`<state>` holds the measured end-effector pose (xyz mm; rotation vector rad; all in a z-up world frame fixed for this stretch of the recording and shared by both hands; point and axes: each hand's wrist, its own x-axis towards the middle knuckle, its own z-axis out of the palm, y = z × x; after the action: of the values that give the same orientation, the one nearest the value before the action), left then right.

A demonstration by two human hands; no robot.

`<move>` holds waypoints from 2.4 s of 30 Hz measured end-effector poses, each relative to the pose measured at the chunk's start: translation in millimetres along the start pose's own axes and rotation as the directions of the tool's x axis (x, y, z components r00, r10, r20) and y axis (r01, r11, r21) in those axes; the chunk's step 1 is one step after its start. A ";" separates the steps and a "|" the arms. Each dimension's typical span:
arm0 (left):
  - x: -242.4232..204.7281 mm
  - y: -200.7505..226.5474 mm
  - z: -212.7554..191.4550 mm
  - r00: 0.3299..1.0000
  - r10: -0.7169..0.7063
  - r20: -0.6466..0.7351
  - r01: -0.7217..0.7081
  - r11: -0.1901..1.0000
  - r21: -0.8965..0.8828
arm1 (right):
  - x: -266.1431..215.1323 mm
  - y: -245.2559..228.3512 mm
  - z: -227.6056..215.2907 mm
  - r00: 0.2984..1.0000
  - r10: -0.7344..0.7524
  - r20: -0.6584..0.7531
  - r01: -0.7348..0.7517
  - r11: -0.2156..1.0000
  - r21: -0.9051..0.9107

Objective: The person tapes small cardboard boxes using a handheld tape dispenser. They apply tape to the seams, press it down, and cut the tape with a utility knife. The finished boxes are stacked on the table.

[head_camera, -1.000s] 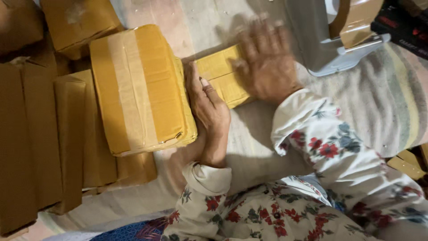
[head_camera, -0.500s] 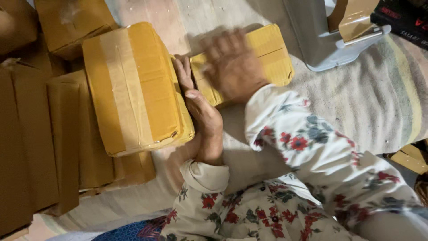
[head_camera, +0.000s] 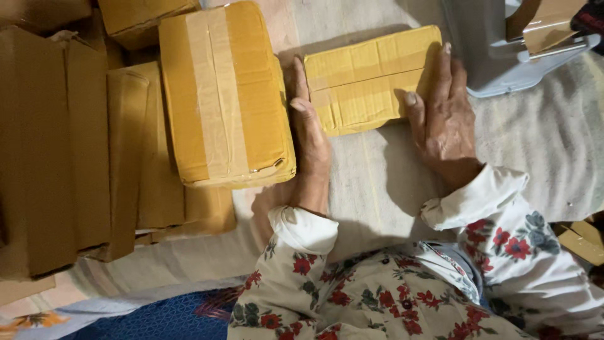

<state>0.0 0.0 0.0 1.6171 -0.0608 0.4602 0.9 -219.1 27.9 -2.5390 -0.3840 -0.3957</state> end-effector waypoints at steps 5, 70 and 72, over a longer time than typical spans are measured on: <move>2.6 8.9 -1.2 0.999 0.009 -0.034 -0.004 0.992 0.127 | -23.3 -11.4 -8.2 0.992 0.115 0.047 -0.114 0.993 -0.021; -21.6 9.9 2.3 0.985 0.104 0.139 -0.161 0.843 0.512 | -15.7 2.4 -28.6 0.993 0.115 0.026 -0.118 0.962 0.246; -13.6 7.2 5.3 0.972 0.183 0.149 -0.235 0.795 0.559 | -5.2 3.8 -27.6 0.995 0.096 -0.004 -0.094 0.980 0.174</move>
<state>-13.3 -9.1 2.2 2.2457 -0.1838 0.6191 -8.1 -238.2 46.8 -2.3726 -0.2783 -0.3269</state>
